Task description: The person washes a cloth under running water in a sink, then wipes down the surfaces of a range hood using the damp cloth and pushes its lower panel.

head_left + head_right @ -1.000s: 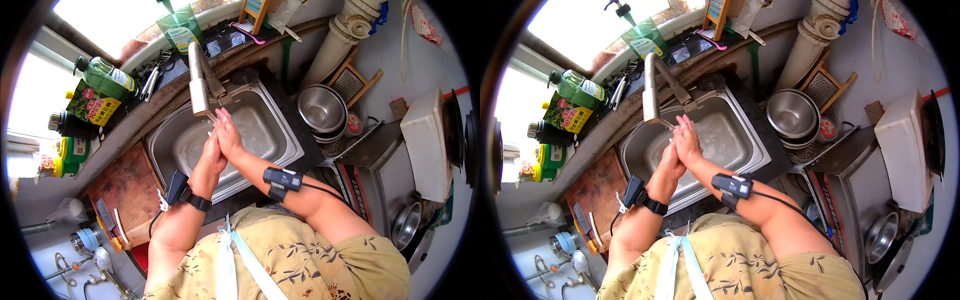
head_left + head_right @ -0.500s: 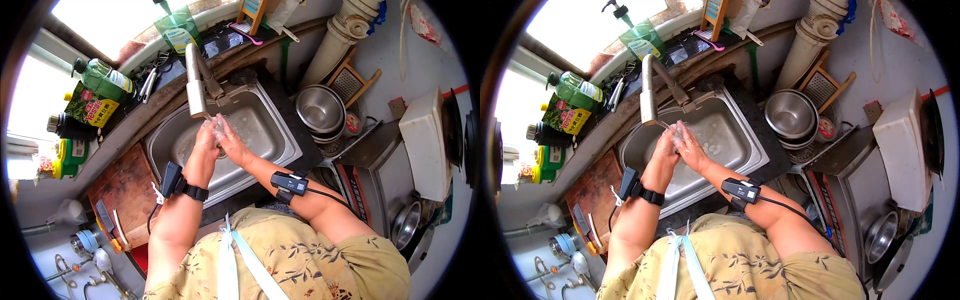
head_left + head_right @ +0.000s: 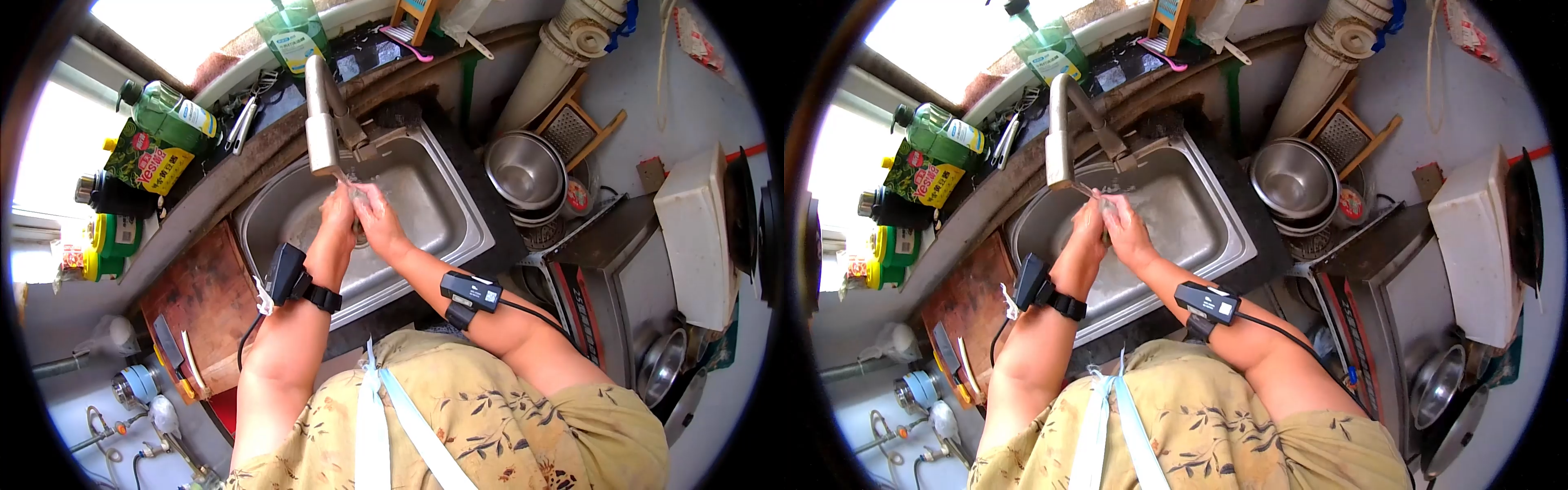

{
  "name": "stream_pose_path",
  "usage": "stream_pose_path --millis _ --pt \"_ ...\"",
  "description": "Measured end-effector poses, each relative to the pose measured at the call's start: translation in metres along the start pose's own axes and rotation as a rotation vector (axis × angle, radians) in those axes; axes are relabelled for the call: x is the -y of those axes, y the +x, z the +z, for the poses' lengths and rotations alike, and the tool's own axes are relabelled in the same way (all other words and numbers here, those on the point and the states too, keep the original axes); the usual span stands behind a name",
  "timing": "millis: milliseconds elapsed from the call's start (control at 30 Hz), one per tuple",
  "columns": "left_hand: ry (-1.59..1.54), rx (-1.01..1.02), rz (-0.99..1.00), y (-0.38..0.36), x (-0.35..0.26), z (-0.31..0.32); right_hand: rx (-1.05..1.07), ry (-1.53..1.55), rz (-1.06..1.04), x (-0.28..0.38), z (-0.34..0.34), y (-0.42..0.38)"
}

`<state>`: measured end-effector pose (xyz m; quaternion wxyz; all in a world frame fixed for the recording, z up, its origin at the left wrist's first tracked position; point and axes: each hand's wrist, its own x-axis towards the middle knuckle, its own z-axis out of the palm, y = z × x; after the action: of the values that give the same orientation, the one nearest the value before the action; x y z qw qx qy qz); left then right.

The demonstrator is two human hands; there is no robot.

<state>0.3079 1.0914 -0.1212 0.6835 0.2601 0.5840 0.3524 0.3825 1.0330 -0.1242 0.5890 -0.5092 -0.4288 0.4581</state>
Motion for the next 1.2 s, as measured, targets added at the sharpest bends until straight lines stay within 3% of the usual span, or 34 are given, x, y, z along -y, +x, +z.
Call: stream_pose_path --millis 67,133,200,233,333,367,400,467,533,600,633,667,733,767,933,1000,1067,1200 --pt "0.104 -0.039 -0.102 -0.013 -0.012 0.007 -0.145 -0.22 0.055 0.001 0.002 0.007" --pt "0.178 -0.032 -0.122 -0.011 -0.01 0.0 -0.198 -0.211 0.021 -0.001 0.004 0.013" --pt "0.21 0.135 -0.096 -0.011 -0.01 -0.009 -0.17 -0.365 0.123 -0.004 0.003 0.022" --pt "0.209 0.213 -0.103 -0.011 -0.013 -0.014 -0.237 -0.383 0.045 -0.005 0.003 0.025" --pt "0.168 0.32 -0.025 -0.019 -0.013 -0.02 -0.284 -0.318 0.114 -0.019 0.0 0.037" --pt "0.168 0.351 0.006 -0.024 -0.014 -0.022 -0.392 -0.253 0.013 -0.025 0.0 0.039" --pt "0.168 0.347 0.005 -0.024 -0.012 -0.025 -0.389 -0.252 0.014 -0.028 -0.004 0.04" --pt "0.07 0.246 0.027 -0.025 -0.009 -0.03 -0.269 -0.239 0.261 -0.033 -0.015 0.044" --pt "0.034 0.29 0.019 -0.027 -0.012 -0.032 -0.198 -0.192 0.294 -0.036 -0.012 0.043" --pt "-0.347 0.478 -0.092 -0.023 -0.012 -0.032 -0.107 0.242 0.097 -0.035 0.005 0.033" --pt "-0.356 0.506 -0.072 -0.025 -0.016 -0.029 -0.038 0.051 0.071 -0.028 0.008 0.03" --pt "-0.358 0.504 -0.073 -0.029 -0.018 -0.027 -0.012 0.132 -0.01 -0.024 0.02 0.027" --pt "-0.46 0.437 -0.088 -0.042 -0.027 -0.019 -0.15 -0.453 -0.356 -0.026 0.026 0.022" --pt "-0.442 0.54 -0.082 -0.04 -0.027 -0.021 -0.15 -0.454 -0.355 -0.025 0.025 0.024" --pt "-0.332 0.601 -0.079 -0.047 -0.024 -0.022 -0.172 -0.553 -0.041 -0.012 0.011 0.036" --pt "-0.272 0.62 -0.083 -0.047 -0.022 -0.025 -0.212 -0.509 -0.078 -0.019 0.003 0.042" --pt "-0.372 0.588 -0.166 -0.047 -0.019 -0.029 -0.181 -0.585 0.13 -0.019 -0.002 0.047" --pt "-0.395 0.527 -0.186 -0.038 -0.015 -0.037 -0.249 -0.608 0.182 -0.038 -0.003 0.053"
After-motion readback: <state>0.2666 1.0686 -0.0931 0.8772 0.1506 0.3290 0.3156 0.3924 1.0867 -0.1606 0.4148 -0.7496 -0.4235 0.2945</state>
